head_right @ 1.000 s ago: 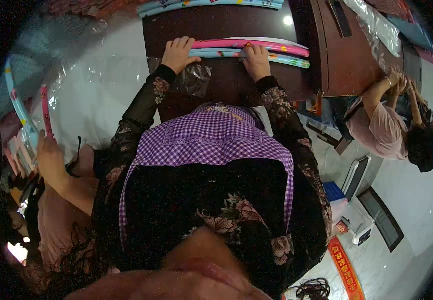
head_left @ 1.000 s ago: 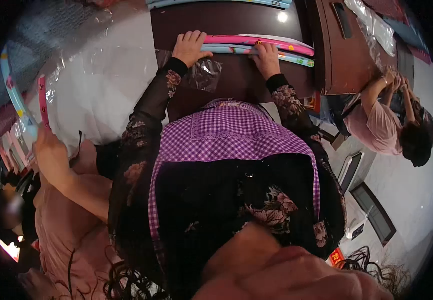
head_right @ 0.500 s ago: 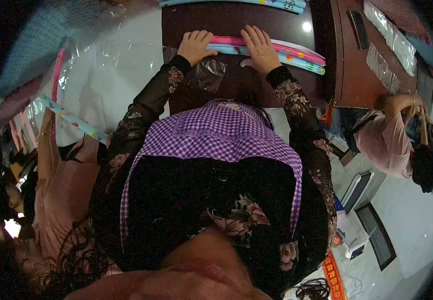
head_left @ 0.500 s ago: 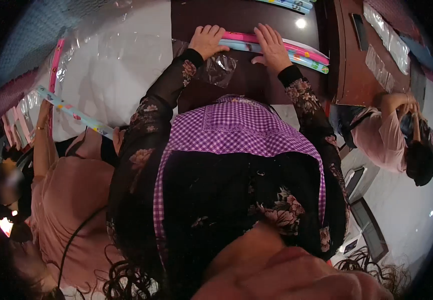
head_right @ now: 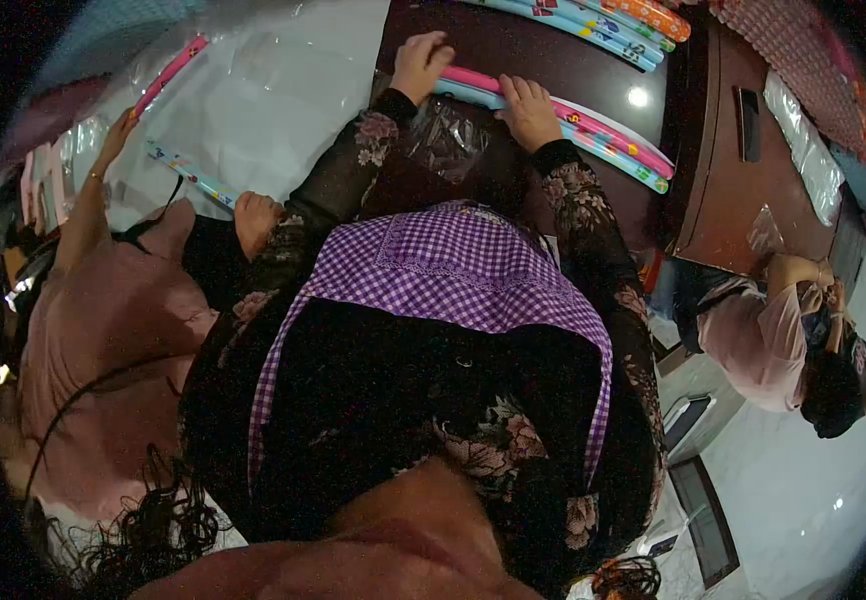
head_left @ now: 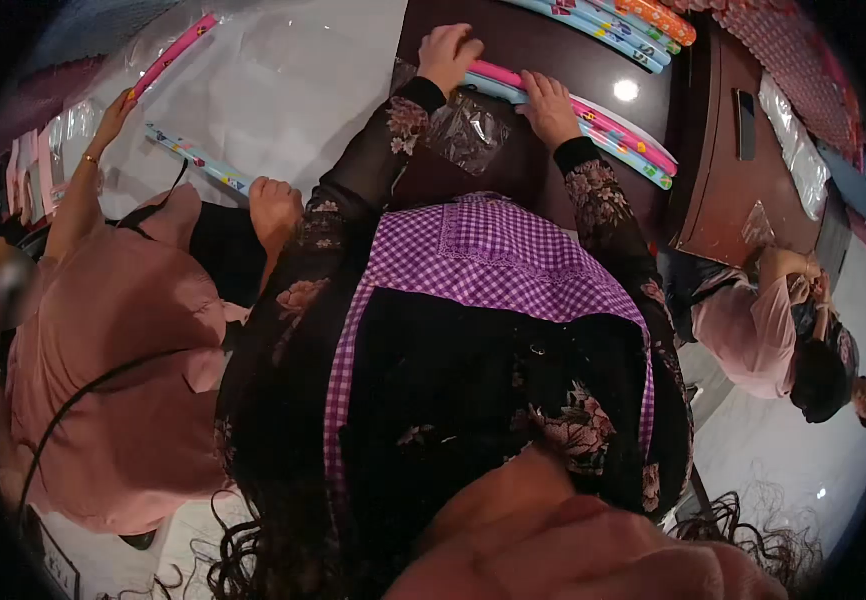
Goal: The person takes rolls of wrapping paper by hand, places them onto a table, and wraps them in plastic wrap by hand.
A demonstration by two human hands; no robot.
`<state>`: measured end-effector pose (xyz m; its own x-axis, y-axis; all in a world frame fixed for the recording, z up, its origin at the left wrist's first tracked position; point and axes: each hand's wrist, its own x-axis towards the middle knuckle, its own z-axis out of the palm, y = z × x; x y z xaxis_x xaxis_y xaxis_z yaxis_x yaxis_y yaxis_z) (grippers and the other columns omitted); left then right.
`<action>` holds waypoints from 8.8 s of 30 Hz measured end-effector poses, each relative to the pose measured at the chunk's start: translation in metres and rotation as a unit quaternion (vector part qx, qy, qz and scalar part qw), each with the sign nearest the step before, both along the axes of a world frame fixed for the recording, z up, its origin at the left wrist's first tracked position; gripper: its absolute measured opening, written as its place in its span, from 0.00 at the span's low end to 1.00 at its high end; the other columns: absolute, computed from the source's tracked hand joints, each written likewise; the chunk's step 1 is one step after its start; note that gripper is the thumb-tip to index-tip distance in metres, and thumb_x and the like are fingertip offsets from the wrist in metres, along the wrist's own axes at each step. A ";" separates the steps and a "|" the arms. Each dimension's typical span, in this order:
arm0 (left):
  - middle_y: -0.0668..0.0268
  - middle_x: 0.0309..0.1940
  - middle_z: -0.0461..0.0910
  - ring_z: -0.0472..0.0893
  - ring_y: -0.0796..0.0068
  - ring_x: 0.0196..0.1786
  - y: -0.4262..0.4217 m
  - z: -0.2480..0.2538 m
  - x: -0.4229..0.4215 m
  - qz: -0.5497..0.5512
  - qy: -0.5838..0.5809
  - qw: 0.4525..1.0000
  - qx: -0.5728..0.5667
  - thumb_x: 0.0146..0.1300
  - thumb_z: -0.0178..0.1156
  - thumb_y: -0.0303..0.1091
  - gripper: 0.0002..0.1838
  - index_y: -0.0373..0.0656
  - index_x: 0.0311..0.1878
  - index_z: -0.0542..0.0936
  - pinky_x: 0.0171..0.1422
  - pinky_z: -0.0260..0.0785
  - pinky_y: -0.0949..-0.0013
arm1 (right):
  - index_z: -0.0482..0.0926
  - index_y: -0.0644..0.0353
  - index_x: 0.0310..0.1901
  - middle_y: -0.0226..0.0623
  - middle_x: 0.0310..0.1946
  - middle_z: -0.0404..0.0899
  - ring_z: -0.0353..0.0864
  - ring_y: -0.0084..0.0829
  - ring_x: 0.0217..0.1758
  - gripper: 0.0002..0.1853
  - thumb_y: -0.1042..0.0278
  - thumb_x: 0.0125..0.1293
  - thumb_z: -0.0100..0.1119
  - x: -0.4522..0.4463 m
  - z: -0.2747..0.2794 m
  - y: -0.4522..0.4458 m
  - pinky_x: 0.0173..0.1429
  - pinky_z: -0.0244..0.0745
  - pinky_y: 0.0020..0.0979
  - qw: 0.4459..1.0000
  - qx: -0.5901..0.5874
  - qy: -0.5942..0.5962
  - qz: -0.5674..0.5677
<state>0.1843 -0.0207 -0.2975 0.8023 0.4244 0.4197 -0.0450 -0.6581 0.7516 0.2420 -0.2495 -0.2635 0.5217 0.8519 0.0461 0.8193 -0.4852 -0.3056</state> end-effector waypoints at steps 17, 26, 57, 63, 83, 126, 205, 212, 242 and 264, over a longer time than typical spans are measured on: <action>0.44 0.28 0.77 0.77 0.41 0.36 -0.013 -0.009 -0.041 0.093 0.285 0.941 -0.159 0.59 0.53 0.44 0.20 0.33 0.27 0.79 0.42 0.67 0.46 | 0.62 0.60 0.63 0.44 0.57 0.67 0.66 0.45 0.60 0.35 0.63 0.55 0.66 -0.006 -0.002 0.000 0.62 0.61 0.44 1.000 -0.002 0.002 0.002; 0.46 0.25 0.77 0.77 0.43 0.32 -0.013 -0.038 -0.038 0.096 0.247 0.930 -0.256 0.57 0.56 0.39 0.15 0.34 0.26 0.77 0.38 0.69 0.49 | 0.61 0.62 0.63 0.45 0.58 0.67 0.65 0.46 0.61 0.37 0.64 0.52 0.67 -0.008 -0.009 0.002 0.64 0.60 0.44 1.000 0.003 -0.005 -0.003; 0.66 0.56 0.70 0.67 0.65 0.62 -0.020 0.022 -0.041 -0.189 0.081 0.908 0.366 0.60 0.58 0.43 0.27 0.45 0.62 0.69 0.66 0.55 0.50 | 0.66 0.63 0.56 0.45 0.51 0.69 0.67 0.45 0.56 0.32 0.63 0.49 0.67 -0.019 -0.001 0.010 0.59 0.62 0.42 0.999 0.040 -0.036 -0.008; 0.66 0.57 0.70 0.67 0.66 0.62 -0.018 0.027 -0.042 -0.215 0.100 0.904 0.357 0.60 0.57 0.43 0.27 0.46 0.62 0.69 0.67 0.55 0.51 | 0.65 0.64 0.58 0.45 0.52 0.68 0.66 0.45 0.57 0.33 0.61 0.52 0.67 -0.019 0.003 0.010 0.59 0.62 0.42 1.000 0.014 -0.025 -0.005; 0.62 0.61 0.66 0.63 0.63 0.66 -0.023 0.034 -0.038 -0.246 0.207 0.886 0.335 0.61 0.57 0.35 0.27 0.45 0.65 0.65 0.72 0.48 0.50 | 0.79 0.63 0.45 0.30 0.35 0.80 0.78 0.22 0.35 0.16 0.58 0.64 0.60 0.354 0.278 -0.297 0.36 0.73 0.25 0.760 0.531 0.127 -0.353; 0.60 0.58 0.69 0.66 0.57 0.63 -0.024 0.031 -0.034 -0.233 0.214 0.888 0.334 0.53 0.61 0.35 0.27 0.44 0.58 0.69 0.70 0.53 0.48 | 0.76 0.57 0.43 0.26 0.28 0.76 0.68 0.15 0.21 0.18 0.49 0.66 0.57 0.399 0.313 -0.356 0.19 0.61 0.17 0.678 0.459 0.471 -0.328; 0.61 0.60 0.67 0.64 0.57 0.65 -0.019 0.022 -0.036 -0.200 0.191 0.910 0.308 0.55 0.63 0.33 0.29 0.48 0.62 0.68 0.70 0.51 0.48 | 0.77 0.64 0.30 0.34 0.18 0.71 0.69 0.31 0.17 0.22 0.48 0.60 0.59 0.539 0.297 -0.331 0.22 0.62 0.39 0.888 0.017 -0.044 -0.458; 0.63 0.57 0.70 0.66 0.60 0.63 -0.018 0.025 -0.034 -0.194 0.199 0.904 0.325 0.55 0.62 0.39 0.28 0.49 0.61 0.69 0.71 0.53 0.50 | 0.79 0.63 0.39 0.47 0.28 0.79 0.80 0.43 0.30 0.12 0.66 0.66 0.46 0.598 0.269 -0.320 0.31 0.69 0.42 0.962 -0.020 -0.172 -0.212; 0.59 0.58 0.68 0.64 0.57 0.65 -0.020 0.028 -0.040 -0.209 0.189 0.911 0.301 0.63 0.57 0.40 0.25 0.47 0.62 0.68 0.72 0.50 0.48 | 0.80 0.63 0.40 0.46 0.31 0.79 0.79 0.42 0.37 0.22 0.49 0.65 0.55 0.418 0.350 -0.114 0.38 0.71 0.38 0.952 0.128 -0.154 -0.230; 0.62 0.56 0.71 0.66 0.61 0.63 -0.018 0.021 -0.044 -0.189 0.131 0.924 0.306 0.55 0.61 0.39 0.28 0.46 0.60 0.70 0.71 0.51 0.51 | 0.79 0.67 0.31 0.32 0.18 0.77 0.79 0.24 0.18 0.25 0.46 0.64 0.56 0.342 0.369 -0.097 0.18 0.69 0.28 0.987 0.059 0.035 -0.147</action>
<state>0.1398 -0.0390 -0.2762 0.9527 -0.1595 0.2587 -0.2279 -0.9380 0.2611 0.5844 -0.3469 0.1053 0.7503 0.6548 0.0910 0.6242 -0.6562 -0.4240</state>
